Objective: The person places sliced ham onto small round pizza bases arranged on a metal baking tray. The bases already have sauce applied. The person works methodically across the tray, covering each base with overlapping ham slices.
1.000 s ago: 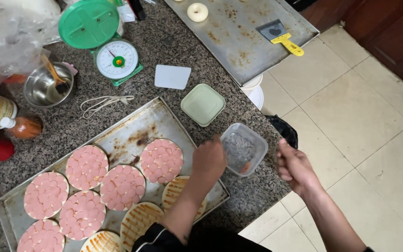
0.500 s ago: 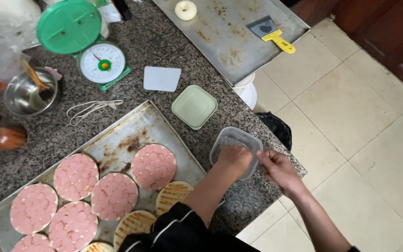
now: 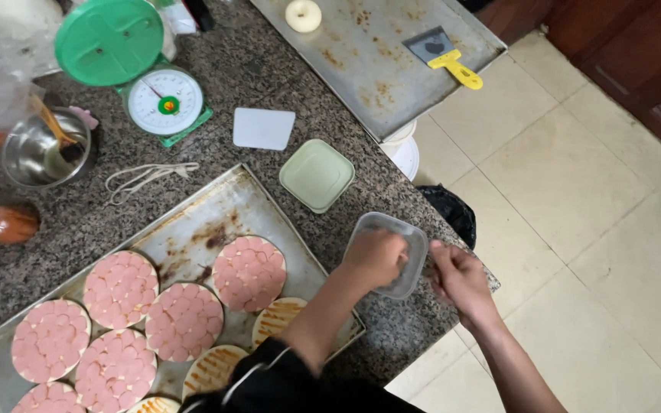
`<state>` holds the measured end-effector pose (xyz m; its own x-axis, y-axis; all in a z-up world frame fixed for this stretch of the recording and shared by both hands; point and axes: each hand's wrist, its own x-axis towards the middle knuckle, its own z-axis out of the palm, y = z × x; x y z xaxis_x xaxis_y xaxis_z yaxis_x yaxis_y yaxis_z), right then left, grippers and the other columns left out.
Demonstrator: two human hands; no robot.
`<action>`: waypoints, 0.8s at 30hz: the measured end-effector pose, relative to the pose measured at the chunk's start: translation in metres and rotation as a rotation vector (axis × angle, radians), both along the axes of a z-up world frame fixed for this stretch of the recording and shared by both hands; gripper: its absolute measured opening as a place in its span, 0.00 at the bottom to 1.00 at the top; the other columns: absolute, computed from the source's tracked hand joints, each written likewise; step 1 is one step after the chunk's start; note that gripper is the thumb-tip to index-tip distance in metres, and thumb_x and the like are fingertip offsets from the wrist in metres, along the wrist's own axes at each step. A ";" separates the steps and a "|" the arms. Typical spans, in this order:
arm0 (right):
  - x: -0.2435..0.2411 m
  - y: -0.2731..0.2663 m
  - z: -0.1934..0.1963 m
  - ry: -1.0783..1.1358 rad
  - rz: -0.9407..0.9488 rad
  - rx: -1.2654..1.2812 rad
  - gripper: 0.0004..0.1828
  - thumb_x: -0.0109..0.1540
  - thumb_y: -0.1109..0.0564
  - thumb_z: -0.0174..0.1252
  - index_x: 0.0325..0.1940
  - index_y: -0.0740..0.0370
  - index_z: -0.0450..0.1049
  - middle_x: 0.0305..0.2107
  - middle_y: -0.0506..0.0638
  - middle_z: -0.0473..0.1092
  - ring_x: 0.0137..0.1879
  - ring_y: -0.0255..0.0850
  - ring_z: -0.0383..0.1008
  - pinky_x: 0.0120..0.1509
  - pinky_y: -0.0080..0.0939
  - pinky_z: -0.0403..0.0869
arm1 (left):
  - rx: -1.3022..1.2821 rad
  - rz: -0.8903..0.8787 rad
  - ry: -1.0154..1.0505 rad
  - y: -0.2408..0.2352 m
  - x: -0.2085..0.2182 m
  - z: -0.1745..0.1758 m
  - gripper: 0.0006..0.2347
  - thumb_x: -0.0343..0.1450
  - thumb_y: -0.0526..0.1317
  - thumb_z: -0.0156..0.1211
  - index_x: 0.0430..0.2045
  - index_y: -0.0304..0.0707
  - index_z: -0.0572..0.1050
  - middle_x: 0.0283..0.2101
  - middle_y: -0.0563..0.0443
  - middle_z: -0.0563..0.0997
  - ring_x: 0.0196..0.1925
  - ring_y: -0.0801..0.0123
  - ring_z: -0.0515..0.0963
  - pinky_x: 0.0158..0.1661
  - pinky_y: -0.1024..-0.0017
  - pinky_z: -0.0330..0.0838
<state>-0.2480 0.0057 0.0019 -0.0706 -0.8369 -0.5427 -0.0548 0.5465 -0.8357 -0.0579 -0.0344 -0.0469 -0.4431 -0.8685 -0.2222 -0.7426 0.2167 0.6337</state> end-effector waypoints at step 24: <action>0.261 0.118 0.060 -0.331 0.688 0.034 0.13 0.72 0.57 0.65 0.51 0.73 0.84 0.35 0.62 0.83 0.40 0.50 0.87 0.46 0.47 0.85 | -0.067 0.967 0.783 0.281 0.242 0.082 0.03 0.78 0.35 0.70 0.35 0.39 0.86 0.29 0.55 0.85 0.31 0.75 0.80 0.32 0.74 0.74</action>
